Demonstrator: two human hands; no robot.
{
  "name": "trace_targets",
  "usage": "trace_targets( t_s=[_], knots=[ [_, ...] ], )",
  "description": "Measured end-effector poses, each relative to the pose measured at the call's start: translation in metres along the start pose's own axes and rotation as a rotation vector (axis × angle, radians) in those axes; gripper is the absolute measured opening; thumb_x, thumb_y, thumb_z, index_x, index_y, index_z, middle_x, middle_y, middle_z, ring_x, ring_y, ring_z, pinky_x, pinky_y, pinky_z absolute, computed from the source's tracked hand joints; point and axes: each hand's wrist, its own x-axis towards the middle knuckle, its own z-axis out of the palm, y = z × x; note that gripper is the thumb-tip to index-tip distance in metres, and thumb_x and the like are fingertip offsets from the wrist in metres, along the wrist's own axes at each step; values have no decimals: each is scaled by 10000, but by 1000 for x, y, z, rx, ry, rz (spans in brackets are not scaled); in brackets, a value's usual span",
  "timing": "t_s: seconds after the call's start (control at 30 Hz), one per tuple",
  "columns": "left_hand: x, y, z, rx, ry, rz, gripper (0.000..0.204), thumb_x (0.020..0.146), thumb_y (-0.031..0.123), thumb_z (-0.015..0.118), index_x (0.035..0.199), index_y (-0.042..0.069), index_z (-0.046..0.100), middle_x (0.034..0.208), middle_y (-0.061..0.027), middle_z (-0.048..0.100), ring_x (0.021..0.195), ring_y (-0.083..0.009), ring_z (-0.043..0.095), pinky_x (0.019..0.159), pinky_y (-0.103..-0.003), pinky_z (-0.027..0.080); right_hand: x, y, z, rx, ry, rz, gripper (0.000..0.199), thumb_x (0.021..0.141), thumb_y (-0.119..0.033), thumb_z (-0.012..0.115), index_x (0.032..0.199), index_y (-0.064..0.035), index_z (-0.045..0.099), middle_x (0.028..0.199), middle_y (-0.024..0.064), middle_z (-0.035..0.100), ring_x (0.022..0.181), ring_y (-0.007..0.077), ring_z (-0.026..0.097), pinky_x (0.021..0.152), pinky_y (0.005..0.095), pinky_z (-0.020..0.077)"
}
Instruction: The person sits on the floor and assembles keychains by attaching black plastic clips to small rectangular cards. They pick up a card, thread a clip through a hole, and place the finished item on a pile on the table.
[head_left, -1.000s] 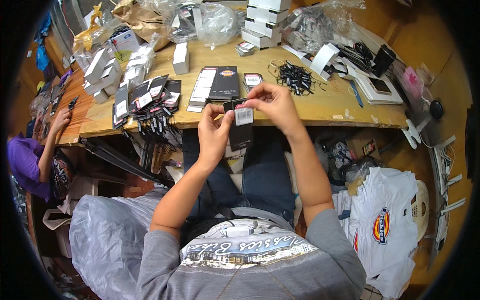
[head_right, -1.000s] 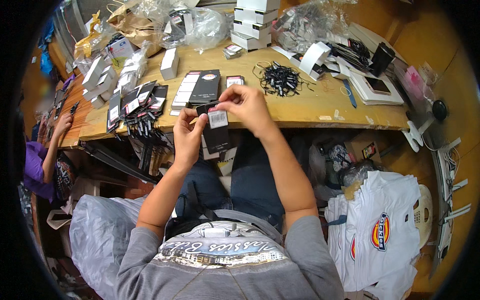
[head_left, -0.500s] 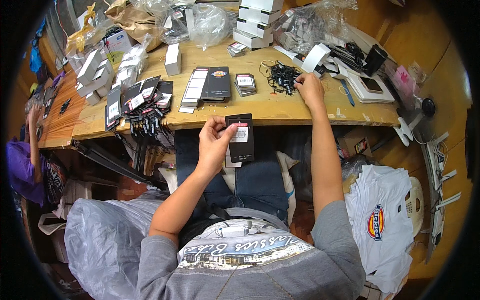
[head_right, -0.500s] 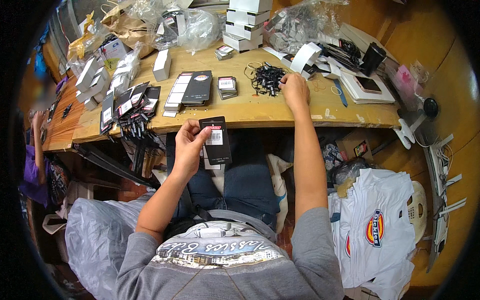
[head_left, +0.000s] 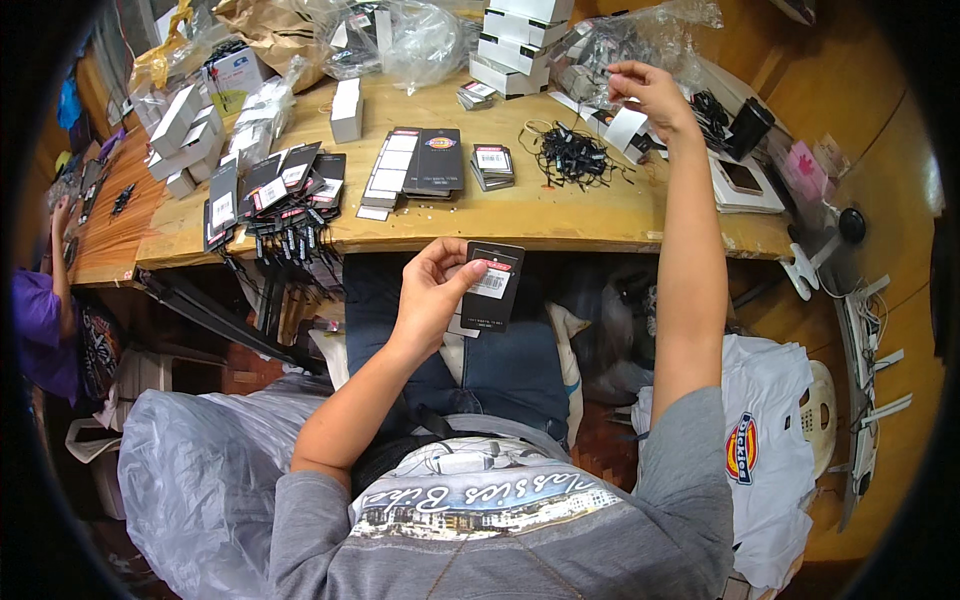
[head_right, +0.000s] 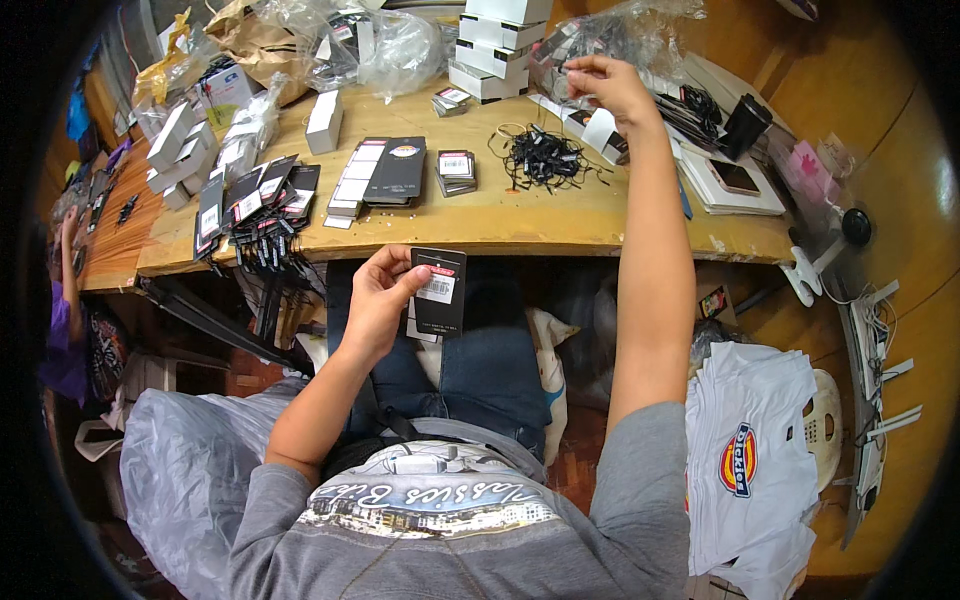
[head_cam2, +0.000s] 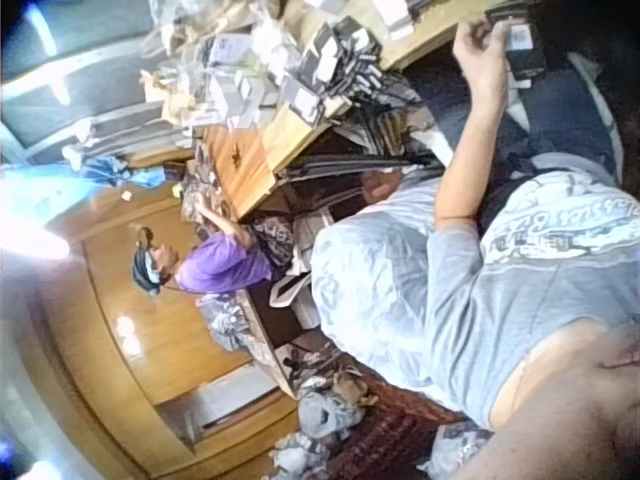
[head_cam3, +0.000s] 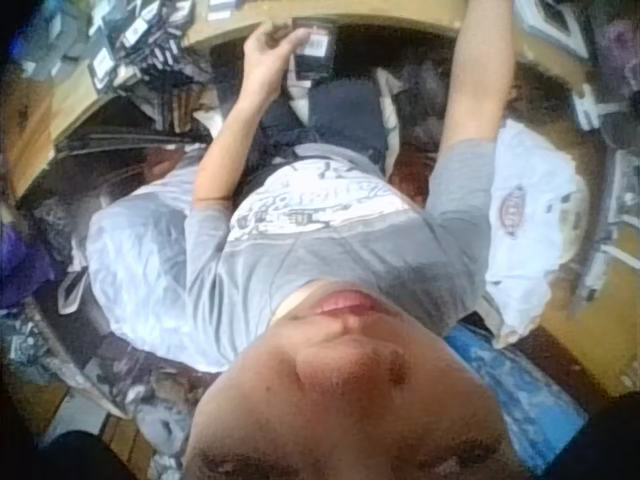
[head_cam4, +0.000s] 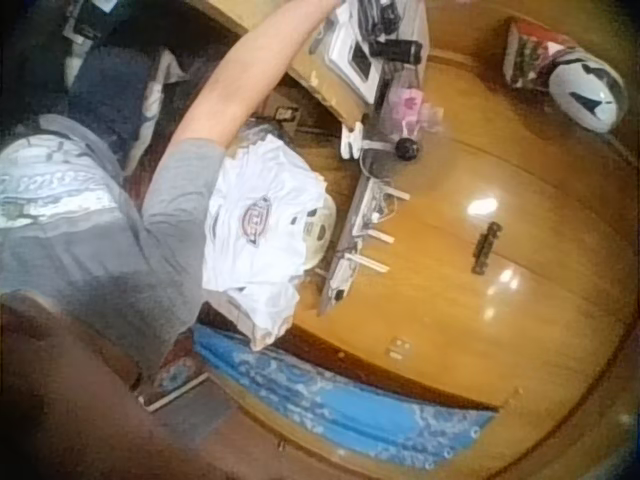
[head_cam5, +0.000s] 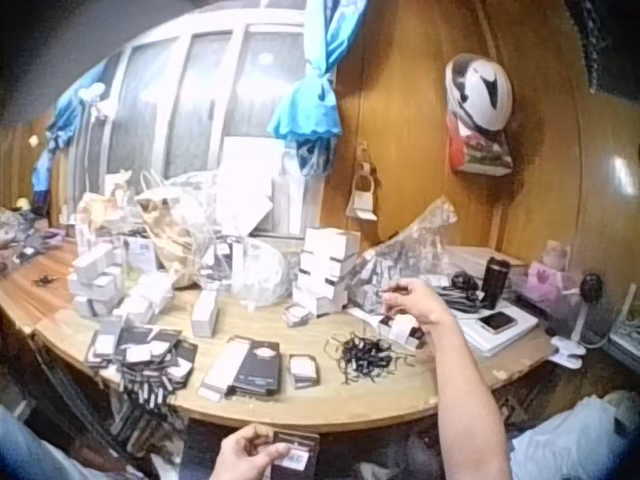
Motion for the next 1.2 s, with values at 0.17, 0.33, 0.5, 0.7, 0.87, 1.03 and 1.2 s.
trace_targets(
  t_s=[0.17,0.33,0.5,0.7,0.87,1.03,1.2],
  knots=[
    [0,14,4,-13,7,-18,112,712,5,575,815,-13,534,765,-48,576,695,-89,532,658,-206,427,-19,-13,21,-134,26,-151,163,775,-59,509,922,-37,575,714,25,560,681,85,522,642,201,431],
    [9,34,9,-4,-46,113,105,699,1,580,794,-20,540,989,-106,537,772,-122,551,707,-242,446,-61,-35,55,-38,-182,-209,104,728,-17,530,826,16,526,665,68,569,648,97,537,607,197,422],
    [17,48,19,33,-196,94,115,676,-16,593,779,-16,543,1159,-128,440,786,-136,559,705,-247,463,-97,-38,89,-14,-345,-199,107,712,4,526,818,19,531,704,68,578,656,109,555,617,215,436],
    [12,42,5,169,-67,-49,160,697,10,602,843,-20,543,761,-86,594,669,-100,568,593,-195,458,-129,-30,97,-226,-335,-101,95,694,-2,562,780,37,557,705,56,563,651,106,550,598,212,433],
    [4,40,-19,108,-26,-39,165,691,3,608,839,-33,543,753,-75,595,672,-95,565,618,-196,457,-148,-2,70,-392,-117,-172,69,694,-9,583,755,24,586,684,56,561,618,99,529,581,198,418],
    [-8,22,-14,73,-28,-89,150,699,3,605,831,-32,544,748,-75,595,666,-92,564,614,-195,455,-156,35,76,364,41,-116,70,722,-78,594,752,-16,579,659,45,555,619,142,523,588,248,422],
    [-12,14,-4,68,-27,-170,149,688,12,619,812,-19,542,749,-60,587,665,-87,551,633,-205,450,-149,48,113,1297,-58,-109,129,760,-210,563,780,-83,549,733,25,519,727,152,485,667,265,403]
  ],
)
